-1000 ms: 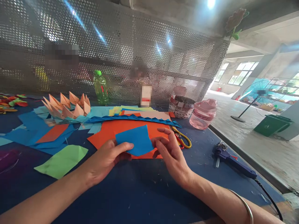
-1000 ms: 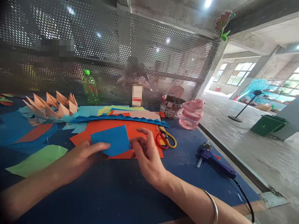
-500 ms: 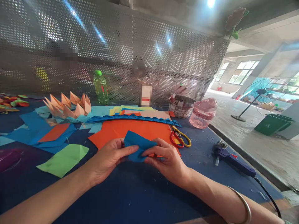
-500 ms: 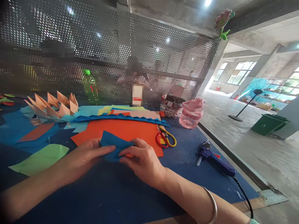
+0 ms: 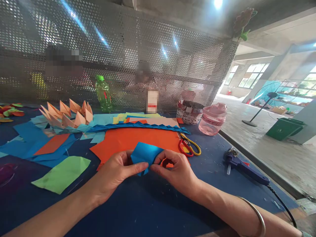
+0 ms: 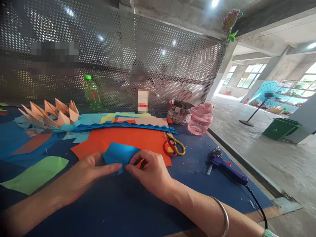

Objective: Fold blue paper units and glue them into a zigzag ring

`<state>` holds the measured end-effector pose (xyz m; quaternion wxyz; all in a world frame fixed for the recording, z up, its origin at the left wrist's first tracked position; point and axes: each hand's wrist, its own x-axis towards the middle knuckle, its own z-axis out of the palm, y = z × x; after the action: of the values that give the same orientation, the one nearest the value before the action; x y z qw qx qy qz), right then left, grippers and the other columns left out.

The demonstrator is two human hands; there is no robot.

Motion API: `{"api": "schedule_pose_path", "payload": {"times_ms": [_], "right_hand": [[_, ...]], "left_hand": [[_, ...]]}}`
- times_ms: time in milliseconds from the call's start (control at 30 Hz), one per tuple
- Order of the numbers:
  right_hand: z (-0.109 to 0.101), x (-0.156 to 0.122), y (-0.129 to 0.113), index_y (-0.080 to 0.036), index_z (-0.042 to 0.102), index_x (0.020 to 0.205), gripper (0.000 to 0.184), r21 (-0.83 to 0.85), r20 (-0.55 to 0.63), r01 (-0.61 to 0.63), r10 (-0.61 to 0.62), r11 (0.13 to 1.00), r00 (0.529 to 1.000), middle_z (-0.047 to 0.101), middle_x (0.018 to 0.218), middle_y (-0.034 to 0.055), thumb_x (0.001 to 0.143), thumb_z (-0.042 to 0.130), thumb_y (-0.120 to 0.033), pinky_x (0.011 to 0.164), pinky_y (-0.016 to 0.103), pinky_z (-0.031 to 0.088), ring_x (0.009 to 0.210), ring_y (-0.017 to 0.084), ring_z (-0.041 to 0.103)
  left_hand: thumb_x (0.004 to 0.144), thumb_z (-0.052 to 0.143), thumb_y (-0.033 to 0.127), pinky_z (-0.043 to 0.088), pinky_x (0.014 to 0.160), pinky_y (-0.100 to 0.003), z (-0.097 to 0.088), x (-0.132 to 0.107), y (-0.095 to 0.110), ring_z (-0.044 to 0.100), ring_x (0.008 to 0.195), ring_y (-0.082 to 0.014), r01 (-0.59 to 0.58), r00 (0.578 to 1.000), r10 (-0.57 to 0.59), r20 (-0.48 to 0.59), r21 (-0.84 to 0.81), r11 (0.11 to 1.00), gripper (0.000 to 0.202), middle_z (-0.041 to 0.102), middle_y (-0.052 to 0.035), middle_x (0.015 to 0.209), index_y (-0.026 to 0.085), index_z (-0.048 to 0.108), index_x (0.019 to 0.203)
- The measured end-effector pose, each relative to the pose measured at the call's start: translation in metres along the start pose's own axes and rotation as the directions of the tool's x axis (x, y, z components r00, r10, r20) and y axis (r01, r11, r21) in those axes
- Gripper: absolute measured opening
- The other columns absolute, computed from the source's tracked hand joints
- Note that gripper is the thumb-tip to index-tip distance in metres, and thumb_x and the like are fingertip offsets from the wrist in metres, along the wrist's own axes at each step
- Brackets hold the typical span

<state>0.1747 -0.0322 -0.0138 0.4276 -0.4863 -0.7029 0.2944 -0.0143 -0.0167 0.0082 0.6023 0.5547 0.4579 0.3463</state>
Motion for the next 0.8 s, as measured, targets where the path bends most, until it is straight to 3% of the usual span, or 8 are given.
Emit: {"api": "schedule_pose_path", "payload": {"times_ms": [233, 467, 800], "right_hand": [[0.0000, -0.0010, -0.0038, -0.018, 0.060, 0.067, 0.010, 0.019, -0.005, -0.021, 0.021, 1.000, 1.000, 0.060, 0.063, -0.0041, 0.073, 0.067, -0.024, 0.053, 0.018, 0.039, 0.055, 0.007, 0.048], [0.0032, -0.0033, -0.0036, -0.018, 0.058, 0.069, 0.012, 0.016, 0.010, -0.065, 0.065, 0.998, 0.998, 0.053, 0.058, -0.0056, 0.073, 0.066, -0.027, 0.049, 0.018, 0.035, 0.051, 0.006, 0.044], [0.0042, -0.0040, -0.0035, -0.023, 0.052, 0.095, 0.030, 0.080, -0.001, -0.098, 0.098, 0.992, 0.995, 0.048, 0.061, -0.0078, 0.071, 0.070, -0.030, 0.051, 0.019, 0.038, 0.054, 0.008, 0.046]], "left_hand": [[0.062, 0.078, 0.031, 0.044, 0.074, -0.027, 0.0017, -0.0009, 0.0025, 0.057, 0.074, -0.0159, 0.026, 1.000, -0.026, 0.012, 0.004, 1.000, 0.022, 0.067, 0.0003, 0.075, 0.019, 0.070, 0.078], [0.062, 0.078, 0.032, 0.044, 0.077, -0.028, 0.0051, -0.0005, -0.0009, 0.058, 0.078, -0.0171, 0.035, 0.998, -0.035, -0.047, -0.007, 0.999, 0.025, 0.069, 0.0001, 0.078, 0.019, 0.069, 0.081], [0.064, 0.076, 0.034, 0.044, 0.081, -0.032, 0.0046, -0.0012, 0.0004, 0.060, 0.082, -0.0195, 0.036, 0.998, -0.035, -0.061, 0.013, 0.999, 0.024, 0.070, -0.0022, 0.082, 0.018, 0.069, 0.081]]}}
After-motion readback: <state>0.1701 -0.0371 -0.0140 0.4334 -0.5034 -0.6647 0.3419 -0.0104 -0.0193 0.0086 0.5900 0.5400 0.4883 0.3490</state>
